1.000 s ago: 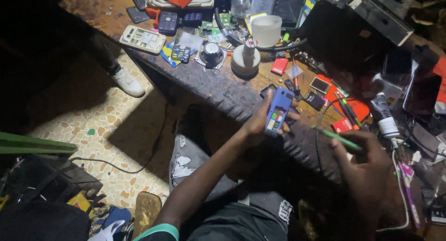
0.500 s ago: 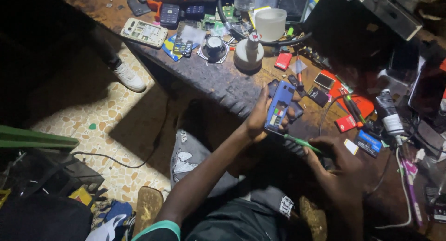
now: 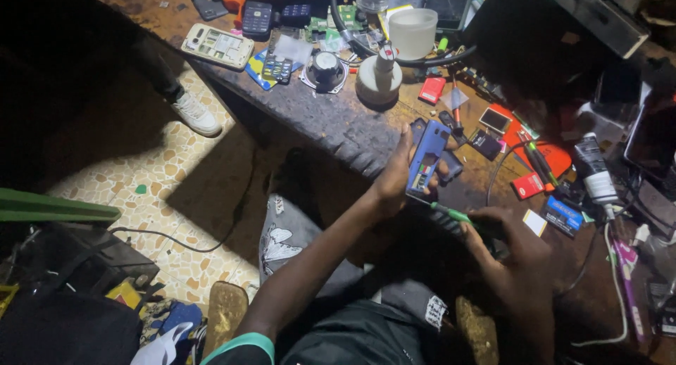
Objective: Disassembling and inspecting a mobile phone using a screwdriver and prying tools on a cluttered workbench.
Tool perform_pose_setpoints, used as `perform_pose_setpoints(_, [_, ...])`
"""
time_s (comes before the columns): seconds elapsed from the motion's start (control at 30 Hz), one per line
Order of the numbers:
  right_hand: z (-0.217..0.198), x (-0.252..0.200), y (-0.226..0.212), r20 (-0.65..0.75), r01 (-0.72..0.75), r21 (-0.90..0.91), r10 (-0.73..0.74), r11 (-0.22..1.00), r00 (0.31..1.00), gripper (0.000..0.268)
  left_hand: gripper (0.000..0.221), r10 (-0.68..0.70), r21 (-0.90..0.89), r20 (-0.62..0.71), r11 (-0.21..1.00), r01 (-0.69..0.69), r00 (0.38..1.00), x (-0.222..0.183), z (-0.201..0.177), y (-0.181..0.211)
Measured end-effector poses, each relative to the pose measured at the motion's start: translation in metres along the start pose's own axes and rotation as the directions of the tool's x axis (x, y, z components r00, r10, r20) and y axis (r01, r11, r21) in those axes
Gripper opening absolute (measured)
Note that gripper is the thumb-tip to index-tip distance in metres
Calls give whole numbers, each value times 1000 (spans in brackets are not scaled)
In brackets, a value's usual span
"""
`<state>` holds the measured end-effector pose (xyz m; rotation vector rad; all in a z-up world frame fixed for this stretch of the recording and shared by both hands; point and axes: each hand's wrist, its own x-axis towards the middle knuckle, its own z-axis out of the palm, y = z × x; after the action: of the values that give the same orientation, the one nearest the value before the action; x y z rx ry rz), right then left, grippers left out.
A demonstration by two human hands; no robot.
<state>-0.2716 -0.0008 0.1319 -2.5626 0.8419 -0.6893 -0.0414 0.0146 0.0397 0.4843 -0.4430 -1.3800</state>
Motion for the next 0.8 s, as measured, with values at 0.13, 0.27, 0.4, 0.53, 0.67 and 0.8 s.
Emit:
perform_pose_setpoints(0.13, [1,8,-15,-34,49,17,-48,999,998,10,84,151,396,-142,914,-84,978,-10,35,23])
perform_pose_setpoints(0.27, [25,21,13,-141,-30,-22,27,999,990,16,76,296,508,-144,841,-186,944,19,11,14])
perform_pose_setpoints(0.4, [38,47,25,-184,134,231,-93,964,979,15,72,478,542,-151,772,-332,865,53,-18,2])
perform_pose_setpoints(0.53, [25,66,2,-152,212,242,-179,947,972,24,62,420,501,-168,815,-290,892,64,-27,7])
perform_pose_setpoints(0.67, [28,70,21,-59,-34,194,46,980,997,11,52,613,786,-188,562,-257,768,72,-54,-15])
perform_pose_setpoints(0.8, [21,82,21,-109,217,281,-193,935,975,16,56,581,391,-103,770,-504,808,55,18,16])
